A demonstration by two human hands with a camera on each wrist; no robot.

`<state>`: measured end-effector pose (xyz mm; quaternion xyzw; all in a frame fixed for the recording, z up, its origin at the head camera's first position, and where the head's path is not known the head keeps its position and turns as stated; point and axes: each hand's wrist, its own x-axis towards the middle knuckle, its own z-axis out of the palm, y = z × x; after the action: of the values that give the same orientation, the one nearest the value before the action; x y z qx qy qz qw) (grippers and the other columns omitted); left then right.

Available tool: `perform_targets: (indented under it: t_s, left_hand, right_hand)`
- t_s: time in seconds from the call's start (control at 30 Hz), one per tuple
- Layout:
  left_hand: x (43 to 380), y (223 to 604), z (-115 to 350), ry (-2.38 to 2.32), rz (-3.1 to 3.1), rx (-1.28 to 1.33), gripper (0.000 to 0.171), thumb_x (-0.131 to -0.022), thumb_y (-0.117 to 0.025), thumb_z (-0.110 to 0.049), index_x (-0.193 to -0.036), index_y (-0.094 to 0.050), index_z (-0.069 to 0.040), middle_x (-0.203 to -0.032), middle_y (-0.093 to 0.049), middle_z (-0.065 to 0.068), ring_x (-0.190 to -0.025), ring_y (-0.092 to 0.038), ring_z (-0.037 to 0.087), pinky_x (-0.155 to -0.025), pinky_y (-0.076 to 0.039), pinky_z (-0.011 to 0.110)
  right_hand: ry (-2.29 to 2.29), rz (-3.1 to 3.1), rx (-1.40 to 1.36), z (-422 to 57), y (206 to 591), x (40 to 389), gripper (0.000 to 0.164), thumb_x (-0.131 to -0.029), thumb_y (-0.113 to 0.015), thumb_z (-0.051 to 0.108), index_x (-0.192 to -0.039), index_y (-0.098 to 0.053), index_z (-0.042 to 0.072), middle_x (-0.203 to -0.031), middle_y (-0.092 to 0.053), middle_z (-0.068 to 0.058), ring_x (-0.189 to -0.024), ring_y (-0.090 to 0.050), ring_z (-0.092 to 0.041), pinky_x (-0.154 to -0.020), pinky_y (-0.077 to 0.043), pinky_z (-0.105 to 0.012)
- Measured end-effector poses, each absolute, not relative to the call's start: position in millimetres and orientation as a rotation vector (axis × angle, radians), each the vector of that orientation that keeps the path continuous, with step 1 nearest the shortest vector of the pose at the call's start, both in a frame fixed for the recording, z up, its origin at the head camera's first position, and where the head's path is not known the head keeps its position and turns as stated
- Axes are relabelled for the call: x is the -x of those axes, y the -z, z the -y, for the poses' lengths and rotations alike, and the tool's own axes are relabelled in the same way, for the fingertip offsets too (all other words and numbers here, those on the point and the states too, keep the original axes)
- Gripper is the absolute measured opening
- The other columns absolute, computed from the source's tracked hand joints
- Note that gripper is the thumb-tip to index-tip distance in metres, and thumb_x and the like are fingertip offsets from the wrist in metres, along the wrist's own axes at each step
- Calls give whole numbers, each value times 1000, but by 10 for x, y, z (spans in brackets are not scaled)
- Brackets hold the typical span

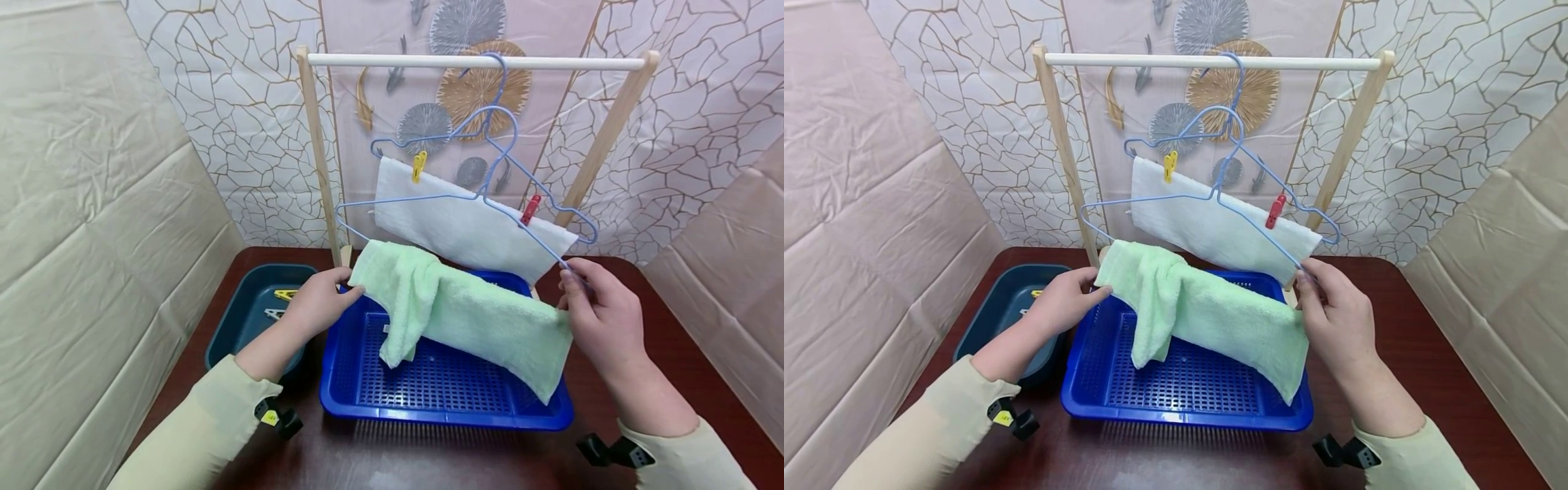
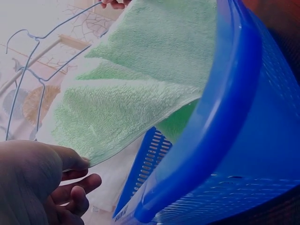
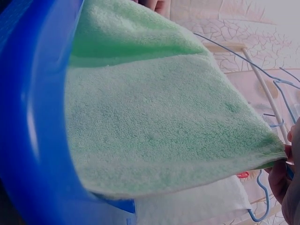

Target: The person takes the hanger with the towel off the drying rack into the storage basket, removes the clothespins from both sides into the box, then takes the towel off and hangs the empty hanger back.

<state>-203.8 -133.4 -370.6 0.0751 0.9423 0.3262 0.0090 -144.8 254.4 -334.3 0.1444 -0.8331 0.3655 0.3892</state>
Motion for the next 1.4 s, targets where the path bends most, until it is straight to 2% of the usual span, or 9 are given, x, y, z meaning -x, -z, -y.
perform_targets:
  t_s: [0.13,0.33,0.4,0.63,0.7,0.9,1.1,1.17,1.4]
  left_hand:
    - [2031,3718,1331,-1005,-2918,-223,23,-97,-63,-42,-109,-67,-23,-100,-69,-1,-82,-62,18,-75,-52,37]
    - [2025,3745,1339,-979,-2892,-236,21,-96,-63,-43,-105,-66,-24,-95,-67,-1,-79,-61,18,-73,-50,36]
    - [2023,3747,1340,-975,-2888,-245,21,-97,-62,-43,-104,-65,-23,-93,-67,-1,-77,-60,18,-71,-49,36]
    - [2038,3704,1346,-957,-2916,-218,31,-96,-62,-45,-117,-64,-22,-109,-69,1,-91,-63,20,-81,-52,43]
    - [2044,3676,1353,-943,-2934,-216,32,-96,-62,-46,-117,-64,-21,-110,-68,2,-91,-63,21,-81,-52,43]
    - [2077,3626,1378,-933,-2969,-209,31,-96,-61,-46,-116,-63,-22,-115,-67,3,-96,-62,23,-84,-51,45]
    - [2080,3540,1376,-991,-2977,-220,36,-97,-60,-44,-123,-61,-19,-122,-64,7,-108,-59,27,-92,-49,50]
    - [2079,3508,1367,-1003,-2982,-219,36,-97,-60,-44,-123,-61,-19,-123,-63,5,-111,-59,27,-93,-48,50]
    - [2084,3376,1319,-1039,-3016,-244,31,-98,-59,-45,-118,-63,-23,-118,-65,-1,-104,-59,22,-91,-47,47]
  right_hand:
    - [-924,2123,-360,-2544,3342,1442,18,-90,-65,-7,-107,-70,-1,-81,-60,5,-61,-52,10,-57,-40,-8]
    - [-925,2114,-365,-2548,3338,1442,18,-90,-65,-7,-106,-70,0,-82,-57,17,-60,-53,8,-56,-40,-8]
    - [-924,2116,-368,-2548,3335,1442,18,-90,-66,-7,-106,-70,0,-82,-58,16,-60,-53,9,-57,-40,-8]
    - [-925,2108,-391,-2550,3333,1437,19,-89,-65,-9,-107,-69,-2,-80,-63,-8,-62,-52,11,-58,-40,-8]
    - [-926,2104,-398,-2553,3335,1438,20,-88,-65,-9,-107,-69,-3,-80,-63,-10,-62,-52,11,-58,-41,-7]
    - [-918,2102,-411,-2555,3333,1436,21,-88,-65,-10,-107,-70,-2,-80,-62,-2,-63,-52,11,-58,-41,-8]
    - [-903,2111,-416,-2545,3314,1423,21,-88,-65,-9,-108,-69,-3,-81,-63,-6,-64,-51,13,-59,-41,-7]
    - [-899,2110,-418,-2543,3310,1420,21,-88,-65,-10,-107,-69,-3,-81,-62,-4,-64,-51,13,-59,-40,-8]
    - [-902,2104,-420,-2545,3308,1415,21,-88,-66,-10,-107,-69,-2,-81,-61,3,-63,-51,12,-58,-40,-8]
